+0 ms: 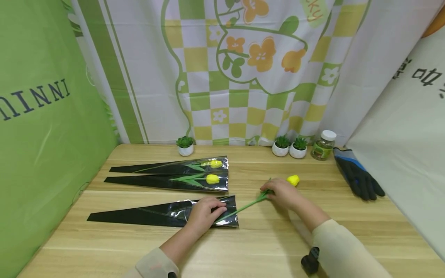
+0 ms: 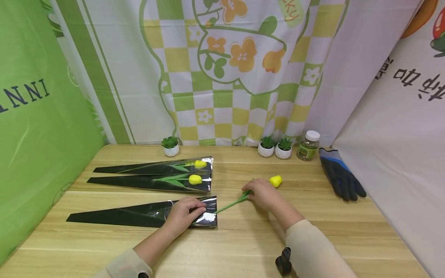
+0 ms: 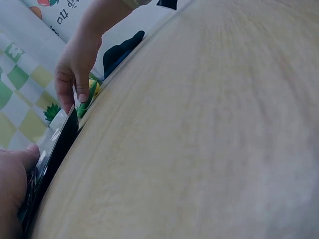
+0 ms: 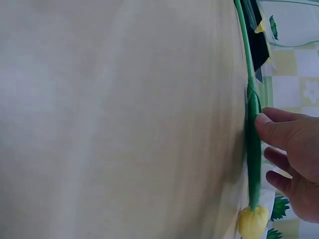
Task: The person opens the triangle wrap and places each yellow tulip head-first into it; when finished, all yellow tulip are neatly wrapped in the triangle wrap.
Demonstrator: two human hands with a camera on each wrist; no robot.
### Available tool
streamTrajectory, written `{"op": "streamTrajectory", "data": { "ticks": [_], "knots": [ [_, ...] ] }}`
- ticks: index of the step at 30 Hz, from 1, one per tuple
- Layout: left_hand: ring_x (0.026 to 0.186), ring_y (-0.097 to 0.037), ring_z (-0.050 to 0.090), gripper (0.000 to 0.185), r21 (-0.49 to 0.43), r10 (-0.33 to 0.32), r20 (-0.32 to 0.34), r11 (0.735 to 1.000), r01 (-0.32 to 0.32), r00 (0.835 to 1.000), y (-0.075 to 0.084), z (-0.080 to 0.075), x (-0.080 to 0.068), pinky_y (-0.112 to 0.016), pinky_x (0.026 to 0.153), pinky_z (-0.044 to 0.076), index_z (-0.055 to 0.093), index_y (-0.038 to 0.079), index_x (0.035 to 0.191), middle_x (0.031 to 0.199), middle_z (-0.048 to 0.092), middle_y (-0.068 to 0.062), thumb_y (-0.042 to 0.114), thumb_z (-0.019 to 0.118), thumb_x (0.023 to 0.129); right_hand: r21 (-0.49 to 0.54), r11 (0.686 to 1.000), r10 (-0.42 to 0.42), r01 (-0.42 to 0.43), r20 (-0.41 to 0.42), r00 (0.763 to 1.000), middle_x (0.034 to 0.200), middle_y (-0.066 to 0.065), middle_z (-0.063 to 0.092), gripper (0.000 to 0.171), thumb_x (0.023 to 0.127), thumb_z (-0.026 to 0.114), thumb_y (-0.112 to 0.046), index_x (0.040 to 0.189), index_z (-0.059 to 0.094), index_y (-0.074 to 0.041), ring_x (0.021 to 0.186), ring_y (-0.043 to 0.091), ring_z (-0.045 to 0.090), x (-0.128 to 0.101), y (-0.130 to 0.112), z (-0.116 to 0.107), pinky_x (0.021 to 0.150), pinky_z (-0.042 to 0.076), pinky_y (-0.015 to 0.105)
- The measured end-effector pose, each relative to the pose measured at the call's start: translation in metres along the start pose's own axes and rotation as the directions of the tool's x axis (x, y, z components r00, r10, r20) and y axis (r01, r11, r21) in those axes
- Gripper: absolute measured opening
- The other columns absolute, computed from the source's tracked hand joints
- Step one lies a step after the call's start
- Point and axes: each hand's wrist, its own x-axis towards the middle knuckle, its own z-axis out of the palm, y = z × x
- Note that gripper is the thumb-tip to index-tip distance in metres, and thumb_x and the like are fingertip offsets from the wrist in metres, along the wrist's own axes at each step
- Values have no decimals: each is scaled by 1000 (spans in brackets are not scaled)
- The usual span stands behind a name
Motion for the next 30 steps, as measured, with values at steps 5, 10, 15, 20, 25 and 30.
{"op": "streamTrajectory", "data": {
  "ticks": [5,10,15,20,25,30],
  "knots": [
    [91,-18,69,11,2,3,2,1000,-3,1000,1,0,0,-34,86,56,79,11,92,92,75,-1,18,75,86,22,1000,0,-2,106,994,109,11,72,24,86,71,-4,110,71,-3,106,34,65,5,2,-5,96,51,50],
    [91,-18,68,10,-1,-5,4,1000,5,1000,2,-1,1,-34,87,56,79,11,93,92,75,-1,17,75,85,19,1000,19,-22,164,986,109,12,71,27,85,73,-4,111,72,-3,105,34,65,8,3,-8,96,51,50],
    [92,-19,68,11,-7,-15,13,1000,15,1000,4,-1,1,-35,88,56,79,10,93,93,75,-2,18,75,86,-5,999,42,-42,185,982,105,11,70,26,83,76,-9,109,73,-5,102,32,63,7,4,-10,95,50,49],
    [93,-20,69,11,-14,-25,15,1000,25,1000,4,-1,1,-36,89,55,79,10,93,94,75,-2,17,75,86,12,998,56,-59,178,982,100,8,69,22,83,77,-13,103,74,-7,98,30,63,3,6,-10,91,51,48],
    [93,-20,69,11,-16,-23,13,1000,23,1000,3,-1,1,-36,89,55,78,10,93,93,75,-2,17,74,86,71,997,28,-38,140,990,98,6,70,18,83,76,-13,99,74,-6,95,27,64,-4,9,-7,88,52,45],
    [93,-19,69,12,7,-22,19,1000,22,1000,2,-2,1,-36,89,56,78,12,95,94,75,-1,20,74,87,173,985,-22,7,85,996,93,3,71,18,83,75,-12,99,72,-3,88,18,63,-12,11,1,81,54,35]
  ]
}}
